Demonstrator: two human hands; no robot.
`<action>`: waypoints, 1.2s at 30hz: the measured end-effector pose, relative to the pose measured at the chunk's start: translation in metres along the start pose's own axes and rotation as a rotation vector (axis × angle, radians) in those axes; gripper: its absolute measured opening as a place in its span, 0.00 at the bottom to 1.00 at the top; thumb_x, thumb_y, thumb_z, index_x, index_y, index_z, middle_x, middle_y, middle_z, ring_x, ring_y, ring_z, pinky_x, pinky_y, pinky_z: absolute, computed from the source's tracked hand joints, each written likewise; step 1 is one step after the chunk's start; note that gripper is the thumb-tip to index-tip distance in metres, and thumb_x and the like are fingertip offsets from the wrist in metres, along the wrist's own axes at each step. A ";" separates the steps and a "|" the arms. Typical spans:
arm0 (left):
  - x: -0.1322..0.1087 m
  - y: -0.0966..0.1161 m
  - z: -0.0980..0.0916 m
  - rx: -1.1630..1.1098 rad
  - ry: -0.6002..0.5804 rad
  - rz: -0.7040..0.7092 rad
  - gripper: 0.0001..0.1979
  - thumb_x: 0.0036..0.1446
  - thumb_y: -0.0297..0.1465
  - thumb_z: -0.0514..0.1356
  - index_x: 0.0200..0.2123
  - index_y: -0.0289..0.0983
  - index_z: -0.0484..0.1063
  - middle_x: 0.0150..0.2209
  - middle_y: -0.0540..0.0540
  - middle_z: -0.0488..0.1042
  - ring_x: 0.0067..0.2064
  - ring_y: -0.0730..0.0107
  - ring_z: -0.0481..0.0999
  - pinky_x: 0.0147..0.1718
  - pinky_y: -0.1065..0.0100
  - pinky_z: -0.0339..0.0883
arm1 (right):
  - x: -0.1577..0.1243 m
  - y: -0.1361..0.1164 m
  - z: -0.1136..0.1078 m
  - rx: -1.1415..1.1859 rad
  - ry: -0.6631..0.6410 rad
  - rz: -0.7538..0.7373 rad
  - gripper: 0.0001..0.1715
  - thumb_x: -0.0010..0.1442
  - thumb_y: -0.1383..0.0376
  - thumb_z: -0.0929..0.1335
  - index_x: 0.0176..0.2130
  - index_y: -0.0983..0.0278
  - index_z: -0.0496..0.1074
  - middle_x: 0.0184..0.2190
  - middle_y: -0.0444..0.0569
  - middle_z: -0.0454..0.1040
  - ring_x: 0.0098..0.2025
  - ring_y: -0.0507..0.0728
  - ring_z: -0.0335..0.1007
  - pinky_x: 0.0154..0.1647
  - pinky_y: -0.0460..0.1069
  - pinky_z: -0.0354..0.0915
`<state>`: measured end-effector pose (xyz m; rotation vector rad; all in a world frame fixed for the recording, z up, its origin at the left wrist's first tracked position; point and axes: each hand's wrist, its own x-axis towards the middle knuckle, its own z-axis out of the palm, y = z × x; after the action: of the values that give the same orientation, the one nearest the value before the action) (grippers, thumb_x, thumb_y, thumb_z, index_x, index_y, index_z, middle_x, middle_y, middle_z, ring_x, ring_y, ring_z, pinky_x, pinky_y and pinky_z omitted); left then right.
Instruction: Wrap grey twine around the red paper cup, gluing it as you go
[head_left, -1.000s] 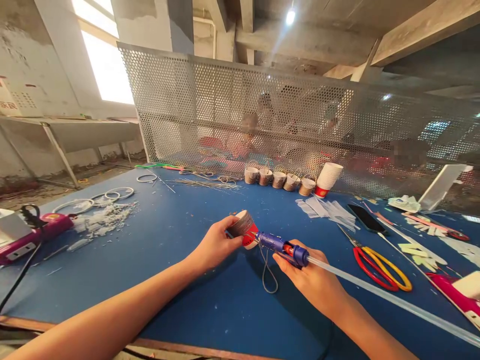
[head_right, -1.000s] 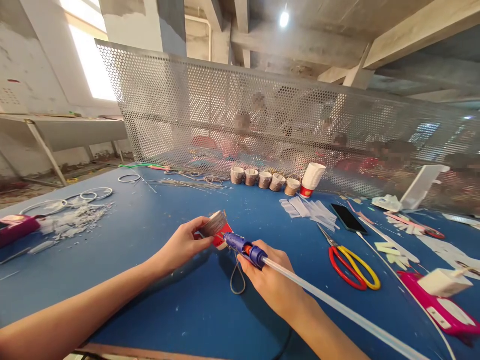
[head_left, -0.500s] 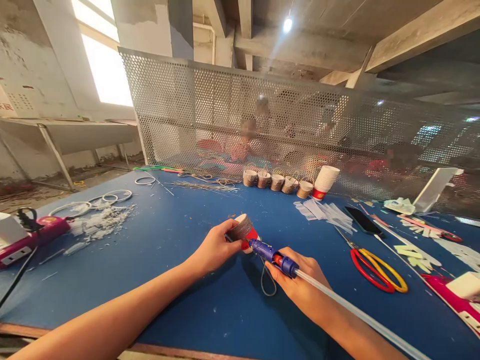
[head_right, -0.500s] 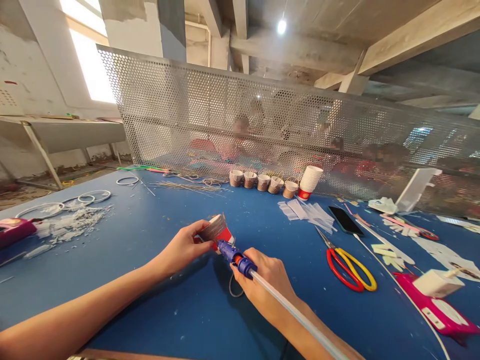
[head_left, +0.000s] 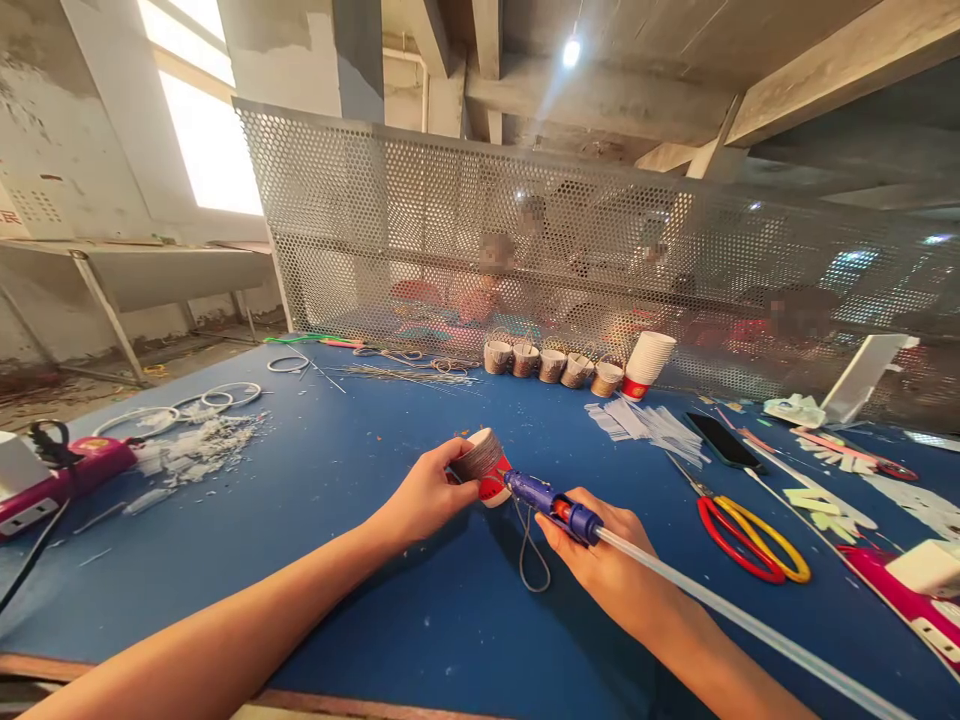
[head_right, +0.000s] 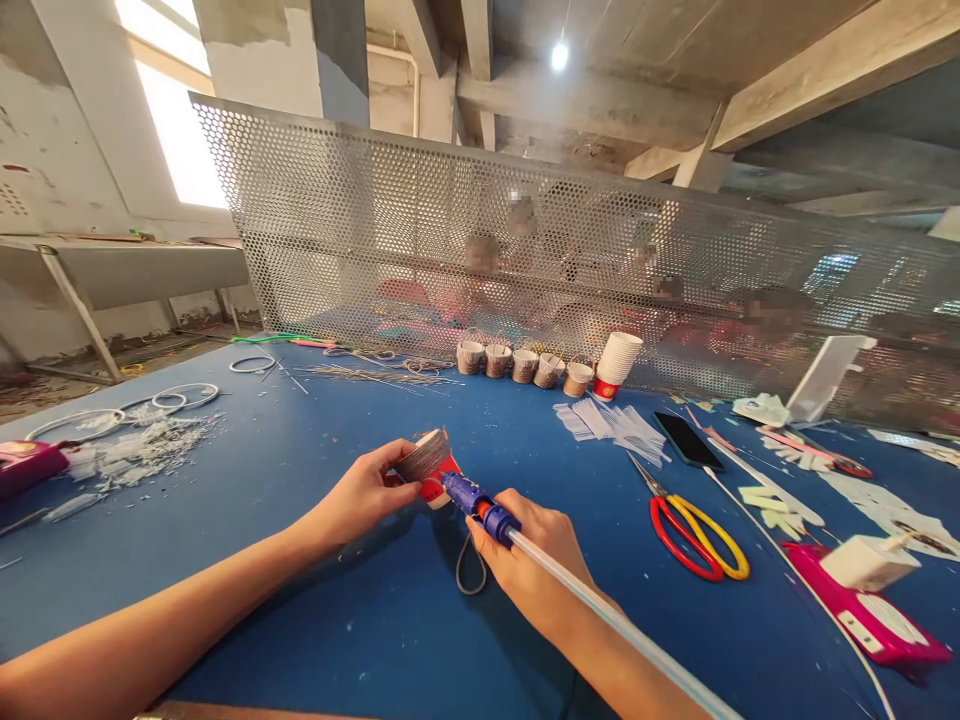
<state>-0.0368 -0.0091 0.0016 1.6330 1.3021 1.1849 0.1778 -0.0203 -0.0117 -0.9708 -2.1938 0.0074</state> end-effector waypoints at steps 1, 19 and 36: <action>0.000 -0.001 0.000 0.003 0.004 0.001 0.09 0.43 0.32 0.62 0.31 0.36 0.72 0.28 0.51 0.73 0.29 0.69 0.70 0.28 0.70 0.65 | 0.000 0.000 0.000 0.000 -0.002 0.003 0.12 0.64 0.60 0.61 0.29 0.61 0.63 0.19 0.42 0.69 0.19 0.52 0.65 0.23 0.45 0.57; 0.001 0.004 -0.005 -0.113 -0.056 -0.001 0.08 0.41 0.26 0.59 0.29 0.37 0.71 0.28 0.51 0.74 0.31 0.69 0.71 0.33 0.69 0.67 | 0.002 0.006 -0.002 -0.034 -0.002 0.033 0.16 0.64 0.57 0.60 0.30 0.61 0.70 0.22 0.46 0.74 0.25 0.56 0.72 0.26 0.47 0.60; 0.004 -0.006 -0.009 -0.239 -0.142 -0.041 0.08 0.40 0.24 0.62 0.27 0.35 0.67 0.26 0.54 0.71 0.29 0.74 0.70 0.31 0.72 0.63 | 0.008 0.005 -0.013 0.226 -0.056 0.209 0.17 0.60 0.58 0.63 0.24 0.62 0.69 0.20 0.44 0.72 0.22 0.54 0.67 0.25 0.46 0.62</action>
<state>-0.0473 -0.0034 -0.0005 1.4810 1.0571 1.1315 0.1858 -0.0149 0.0012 -1.0743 -2.0775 0.3758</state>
